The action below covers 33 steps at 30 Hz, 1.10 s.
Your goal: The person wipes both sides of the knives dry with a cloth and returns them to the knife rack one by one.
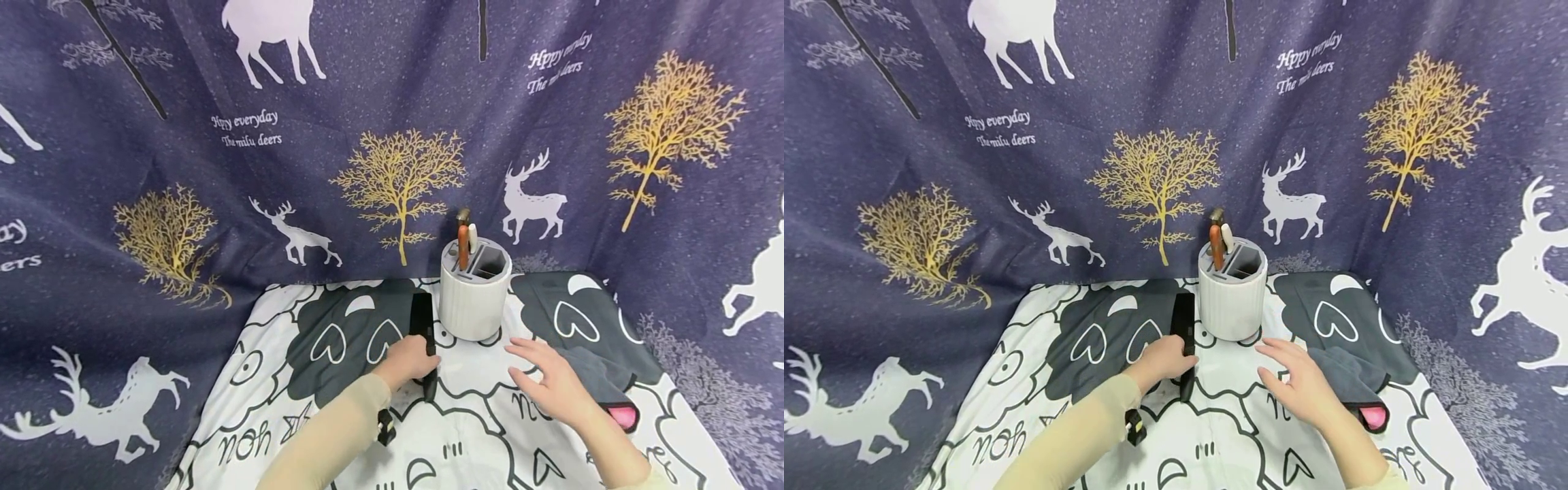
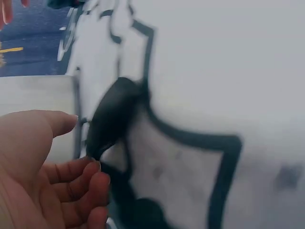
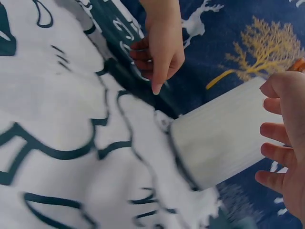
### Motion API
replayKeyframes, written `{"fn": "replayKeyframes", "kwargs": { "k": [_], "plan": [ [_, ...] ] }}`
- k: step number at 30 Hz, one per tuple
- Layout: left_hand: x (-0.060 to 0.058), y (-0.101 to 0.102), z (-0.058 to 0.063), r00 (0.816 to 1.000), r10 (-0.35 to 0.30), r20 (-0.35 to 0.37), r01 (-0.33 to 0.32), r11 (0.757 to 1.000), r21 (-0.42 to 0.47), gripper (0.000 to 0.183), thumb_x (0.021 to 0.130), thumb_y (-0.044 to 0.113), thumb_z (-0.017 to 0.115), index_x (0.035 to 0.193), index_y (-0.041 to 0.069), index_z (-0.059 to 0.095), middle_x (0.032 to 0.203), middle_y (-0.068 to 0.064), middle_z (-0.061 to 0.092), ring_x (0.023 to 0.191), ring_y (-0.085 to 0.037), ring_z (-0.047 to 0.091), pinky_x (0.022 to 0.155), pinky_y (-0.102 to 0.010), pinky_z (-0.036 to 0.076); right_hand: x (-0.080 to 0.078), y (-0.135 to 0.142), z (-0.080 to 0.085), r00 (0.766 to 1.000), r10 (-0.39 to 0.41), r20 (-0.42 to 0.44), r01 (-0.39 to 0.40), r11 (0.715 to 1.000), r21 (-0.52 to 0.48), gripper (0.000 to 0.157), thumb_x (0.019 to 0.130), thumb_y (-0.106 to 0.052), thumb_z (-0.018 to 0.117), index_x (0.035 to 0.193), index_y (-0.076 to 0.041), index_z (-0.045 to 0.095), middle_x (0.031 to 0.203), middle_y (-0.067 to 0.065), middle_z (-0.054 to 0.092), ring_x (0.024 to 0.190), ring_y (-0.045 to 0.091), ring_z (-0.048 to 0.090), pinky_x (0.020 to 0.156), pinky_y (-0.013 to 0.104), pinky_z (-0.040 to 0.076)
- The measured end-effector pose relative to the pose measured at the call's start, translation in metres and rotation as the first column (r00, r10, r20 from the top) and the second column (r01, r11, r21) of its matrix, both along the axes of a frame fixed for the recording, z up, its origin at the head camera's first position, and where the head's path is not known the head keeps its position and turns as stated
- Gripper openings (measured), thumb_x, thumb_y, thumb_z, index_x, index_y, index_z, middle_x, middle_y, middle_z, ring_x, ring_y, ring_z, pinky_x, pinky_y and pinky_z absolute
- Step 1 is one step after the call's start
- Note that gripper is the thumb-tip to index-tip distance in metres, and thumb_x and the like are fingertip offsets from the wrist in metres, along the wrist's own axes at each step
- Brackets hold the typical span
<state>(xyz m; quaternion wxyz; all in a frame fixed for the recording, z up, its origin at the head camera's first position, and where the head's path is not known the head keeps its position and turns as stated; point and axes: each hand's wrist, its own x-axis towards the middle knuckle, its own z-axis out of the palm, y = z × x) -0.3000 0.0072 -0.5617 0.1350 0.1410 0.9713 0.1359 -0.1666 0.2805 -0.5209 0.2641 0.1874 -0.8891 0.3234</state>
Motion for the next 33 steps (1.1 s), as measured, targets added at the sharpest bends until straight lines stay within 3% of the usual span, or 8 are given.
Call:
{"fn": "replayKeyframes", "kwargs": {
  "k": [3,6,9,14,21,29,33],
  "plan": [
    [0.004,0.005,-0.013,1.0,0.021,0.011,-0.021,1.0,-0.02,0.036,0.091,0.048,0.067,0.094,0.012,0.072,0.089,-0.005,0.071,0.07,-0.02,0.062,0.06,-0.038,0.052,0.009,-0.001,-0.015,0.998,-0.042,0.05,0.042,0.999,-0.014,0.039,0.081,-0.008,0.081,0.119,-0.013,0.075,0.127,0.012,0.073,0.118,0.033,0.062,0.108,-0.001,0.023],
    [0.005,0.007,-0.019,0.999,0.045,0.01,-0.044,0.999,-0.021,0.032,0.087,0.045,0.068,0.089,0.013,0.071,0.085,-0.004,0.07,0.068,-0.02,0.061,0.059,-0.038,0.051,0.015,-0.005,-0.025,0.994,-0.067,0.081,0.069,0.997,-0.021,0.037,0.083,-0.011,0.081,0.119,-0.016,0.076,0.127,0.009,0.073,0.116,0.033,0.064,0.102,0.002,0.032],
    [0.005,0.011,-0.022,0.998,0.065,0.02,-0.064,0.998,-0.009,0.039,0.085,0.05,0.071,0.094,0.011,0.073,0.09,-0.005,0.072,0.07,-0.019,0.06,0.061,-0.038,0.051,0.021,-0.009,-0.032,0.992,-0.08,0.096,0.085,0.996,-0.041,0.035,0.083,-0.011,0.081,0.117,-0.018,0.076,0.125,0.006,0.074,0.115,0.031,0.066,0.098,0.003,0.035],
    [0.004,0.015,-0.025,0.993,0.103,0.062,-0.106,0.993,0.053,0.049,0.083,0.055,0.078,0.097,0.009,0.074,0.089,-0.006,0.072,0.065,-0.018,0.061,0.058,-0.035,0.05,0.026,-0.016,-0.041,0.992,-0.077,0.097,0.085,0.992,-0.089,0.034,0.081,-0.009,0.082,0.115,-0.016,0.077,0.123,0.007,0.075,0.112,0.029,0.068,0.103,-0.001,0.028],
    [0.006,0.011,-0.024,0.976,0.15,0.157,-0.181,0.963,0.202,0.037,0.082,0.038,0.082,0.087,0.005,0.067,0.069,-0.007,0.063,0.037,-0.017,0.059,0.036,-0.031,0.049,0.03,-0.02,-0.05,0.986,-0.106,0.127,0.118,0.988,-0.096,0.032,0.083,-0.011,0.083,0.114,-0.017,0.077,0.122,0.005,0.075,0.112,0.03,0.068,0.102,-0.002,0.028],
    [0.007,0.004,-0.014,0.97,0.131,0.204,-0.176,0.959,0.221,0.034,0.084,0.028,0.082,0.093,-0.001,0.065,0.078,-0.013,0.064,0.042,-0.021,0.062,0.041,-0.033,0.053,0.03,-0.015,-0.055,0.992,-0.099,0.073,0.107,0.987,-0.118,0.032,0.08,-0.006,0.083,0.111,-0.013,0.078,0.119,0.009,0.076,0.111,0.019,0.067,0.104,-0.003,0.028],
    [0.006,0.0,-0.007,0.949,0.145,0.281,-0.212,0.951,0.227,0.035,0.089,0.023,0.078,0.102,-0.005,0.063,0.079,-0.017,0.063,0.044,-0.027,0.066,0.043,-0.038,0.057,0.029,-0.01,-0.053,0.994,-0.096,0.059,0.102,0.988,-0.111,0.034,0.079,-0.004,0.082,0.112,-0.013,0.077,0.119,0.01,0.076,0.113,0.013,0.066,0.105,-0.003,0.027]
  ]
}}
